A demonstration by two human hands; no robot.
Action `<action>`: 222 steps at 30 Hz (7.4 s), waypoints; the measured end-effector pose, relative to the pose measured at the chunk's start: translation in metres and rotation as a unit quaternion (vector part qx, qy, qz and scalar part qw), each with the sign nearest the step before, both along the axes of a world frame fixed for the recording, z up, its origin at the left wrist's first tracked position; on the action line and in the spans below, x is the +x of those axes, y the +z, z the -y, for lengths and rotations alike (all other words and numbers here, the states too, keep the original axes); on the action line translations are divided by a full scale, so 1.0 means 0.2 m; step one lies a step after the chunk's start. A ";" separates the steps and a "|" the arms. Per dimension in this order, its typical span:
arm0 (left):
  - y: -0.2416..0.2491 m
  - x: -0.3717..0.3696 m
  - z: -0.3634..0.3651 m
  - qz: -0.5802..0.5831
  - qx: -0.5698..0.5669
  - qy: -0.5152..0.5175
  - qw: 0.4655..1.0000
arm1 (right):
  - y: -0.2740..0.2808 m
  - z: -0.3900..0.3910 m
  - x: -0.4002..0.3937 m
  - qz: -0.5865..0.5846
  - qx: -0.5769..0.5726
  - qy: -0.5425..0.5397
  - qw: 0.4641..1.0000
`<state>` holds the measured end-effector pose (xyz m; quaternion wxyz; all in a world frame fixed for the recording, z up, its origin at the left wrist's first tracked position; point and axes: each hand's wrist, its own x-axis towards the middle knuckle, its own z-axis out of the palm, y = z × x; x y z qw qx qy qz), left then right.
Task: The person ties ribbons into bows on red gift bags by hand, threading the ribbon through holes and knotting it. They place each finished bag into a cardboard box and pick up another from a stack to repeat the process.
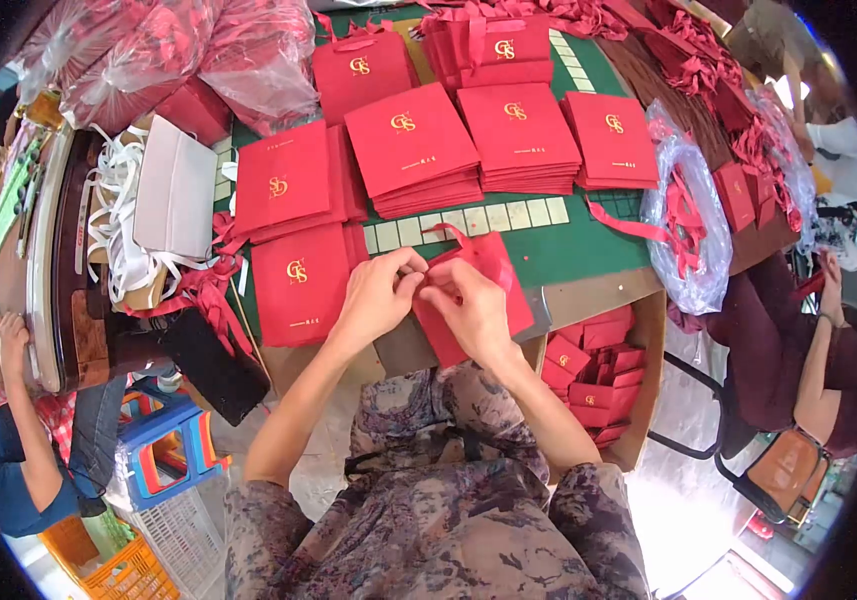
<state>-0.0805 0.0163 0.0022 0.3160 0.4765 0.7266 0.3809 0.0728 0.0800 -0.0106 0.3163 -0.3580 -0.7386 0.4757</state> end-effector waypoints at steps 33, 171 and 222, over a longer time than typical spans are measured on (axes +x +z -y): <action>0.06 0.16 0.07 -0.066 0.131 -0.057 0.987 | 0.02 -0.51 0.00 0.102 -0.232 0.166 0.953; 0.14 0.25 0.02 -0.114 0.033 -0.060 0.991 | 0.09 -0.02 0.23 0.118 0.092 -0.043 0.988; 0.11 0.32 0.07 -0.232 0.166 -0.240 0.928 | 0.10 -0.28 0.29 0.218 0.225 0.396 0.863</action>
